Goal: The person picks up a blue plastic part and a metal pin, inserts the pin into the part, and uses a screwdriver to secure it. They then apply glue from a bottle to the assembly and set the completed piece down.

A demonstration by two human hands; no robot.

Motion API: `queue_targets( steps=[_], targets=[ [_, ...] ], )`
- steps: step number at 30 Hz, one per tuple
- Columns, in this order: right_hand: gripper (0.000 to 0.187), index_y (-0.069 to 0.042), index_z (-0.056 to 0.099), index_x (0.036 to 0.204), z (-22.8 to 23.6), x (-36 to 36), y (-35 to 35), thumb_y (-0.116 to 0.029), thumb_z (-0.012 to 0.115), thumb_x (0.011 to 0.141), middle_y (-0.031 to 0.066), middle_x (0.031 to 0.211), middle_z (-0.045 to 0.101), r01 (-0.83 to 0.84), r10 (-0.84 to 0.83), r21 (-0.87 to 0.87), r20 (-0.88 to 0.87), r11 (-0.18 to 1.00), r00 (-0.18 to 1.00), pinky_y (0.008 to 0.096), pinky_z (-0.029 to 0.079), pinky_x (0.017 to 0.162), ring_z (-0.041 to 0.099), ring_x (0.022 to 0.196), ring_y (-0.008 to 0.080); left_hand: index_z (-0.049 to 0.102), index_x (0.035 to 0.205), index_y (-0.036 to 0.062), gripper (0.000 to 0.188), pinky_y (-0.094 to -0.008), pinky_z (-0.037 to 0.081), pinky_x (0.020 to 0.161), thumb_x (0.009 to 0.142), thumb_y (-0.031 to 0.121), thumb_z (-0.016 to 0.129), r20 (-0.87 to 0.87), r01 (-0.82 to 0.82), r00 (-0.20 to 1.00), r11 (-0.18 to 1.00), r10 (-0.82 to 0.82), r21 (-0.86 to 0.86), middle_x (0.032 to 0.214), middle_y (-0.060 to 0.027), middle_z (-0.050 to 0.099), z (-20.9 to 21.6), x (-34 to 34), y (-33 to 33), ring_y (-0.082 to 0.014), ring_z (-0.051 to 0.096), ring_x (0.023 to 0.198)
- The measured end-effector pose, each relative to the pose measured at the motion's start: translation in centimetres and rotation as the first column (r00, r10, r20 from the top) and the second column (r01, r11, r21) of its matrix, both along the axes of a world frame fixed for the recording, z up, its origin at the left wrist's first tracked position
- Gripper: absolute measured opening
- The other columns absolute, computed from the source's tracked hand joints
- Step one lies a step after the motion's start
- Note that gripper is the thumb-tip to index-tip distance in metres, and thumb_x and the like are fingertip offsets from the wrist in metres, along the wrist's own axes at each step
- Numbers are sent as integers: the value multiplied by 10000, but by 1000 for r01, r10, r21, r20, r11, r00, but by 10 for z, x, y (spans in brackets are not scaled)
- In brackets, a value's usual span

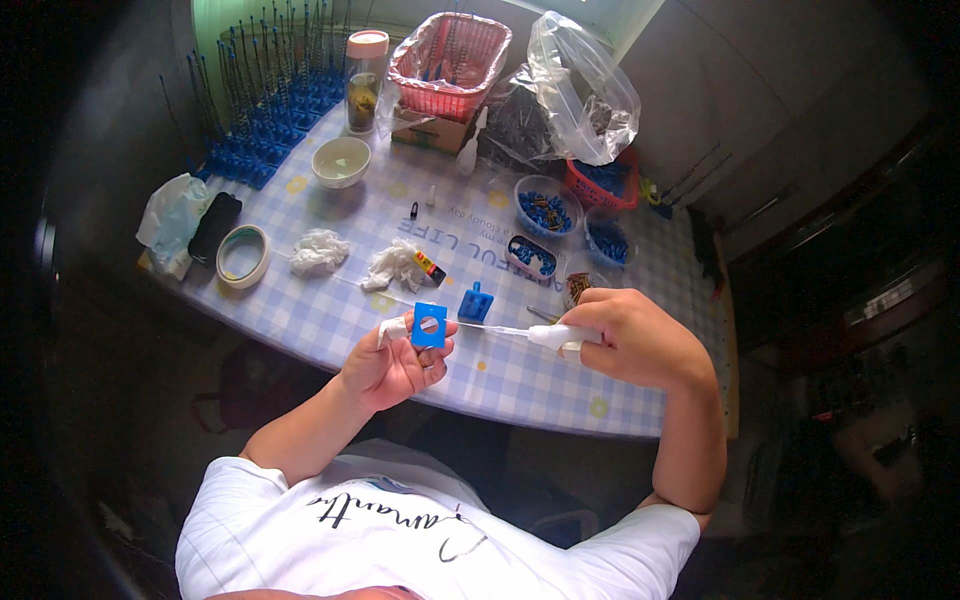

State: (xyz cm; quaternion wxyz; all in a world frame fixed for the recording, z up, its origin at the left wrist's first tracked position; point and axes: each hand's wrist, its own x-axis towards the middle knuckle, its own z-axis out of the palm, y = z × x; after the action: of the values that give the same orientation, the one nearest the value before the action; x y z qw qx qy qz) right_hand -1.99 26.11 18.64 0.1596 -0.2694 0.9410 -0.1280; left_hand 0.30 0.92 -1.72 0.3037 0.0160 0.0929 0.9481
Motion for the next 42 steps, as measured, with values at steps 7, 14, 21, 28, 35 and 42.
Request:
queue_targets(
  steps=[7, 14, 21, 28, 35, 42],
  targets=[
    [268, -5, 724, 975, 8, 5, -6, -30, 692, 710, 117, 845, 651, -49, 49, -7, -28, 999, 998, 361, 503, 665, 620, 754, 258, 485, 1277, -4, 577, -379, 494, 914, 845, 302, 715, 10, -22, 1000, 1000, 21, 22, 1262, -170, 565, 1, -3, 1, -267, 600, 1091],
    [248, -4, 720, 957, 20, 5, -18, -51, 686, 716, 127, 857, 654, -107, 111, 83, -37, 991, 993, 376, 503, 701, 628, 802, 278, 484, 1250, 37, 454, -385, 505, 903, 885, 230, 674, 5, -4, 1000, 996, 3, 86, 1229, -172, 586, 1, -3, 2, -261, 616, 1067],
    [306, -1, 719, 965, 17, 2, -23, 15, 697, 660, 96, 818, 636, -182, 189, 83, -82, 980, 979, 337, 504, 608, 629, 695, 250, 494, 1235, 38, 442, -382, 508, 896, 885, 235, 681, -11, -9, 1000, 997, 9, 79, 1217, -171, 592, 5, 0, 2, -262, 619, 1061],
    [296, -1, 723, 960, 22, 1, -31, -5, 706, 664, 101, 846, 649, -185, 196, 125, -75, 975, 978, 347, 516, 647, 646, 741, 257, 505, 1228, 34, 442, -377, 507, 894, 883, 244, 685, -1, -5, 1000, 998, 5, 64, 1213, -169, 596, 2, -1, 1, -256, 624, 1051],
    [229, 9, 720, 945, 28, 0, -38, -79, 725, 733, 149, 931, 675, -152, 158, 229, -8, 962, 987, 368, 529, 765, 664, 839, 289, 503, 1226, 30, 435, -374, 515, 884, 890, 245, 676, -5, -8, 1000, 999, 8, 41, 1223, -167, 595, 2, -1, 2, -246, 629, 1046],
    [205, 13, 715, 913, 30, 0, -41, -84, 722, 732, 145, 912, 667, -161, 168, 249, -4, 955, 986, 375, 523, 766, 656, 832, 287, 501, 1228, 29, 435, -371, 520, 880, 896, 254, 668, -6, -9, 1000, 999, 9, 34, 1217, -162, 599, 4, -1, 2, -242, 630, 1042]
  ],
)
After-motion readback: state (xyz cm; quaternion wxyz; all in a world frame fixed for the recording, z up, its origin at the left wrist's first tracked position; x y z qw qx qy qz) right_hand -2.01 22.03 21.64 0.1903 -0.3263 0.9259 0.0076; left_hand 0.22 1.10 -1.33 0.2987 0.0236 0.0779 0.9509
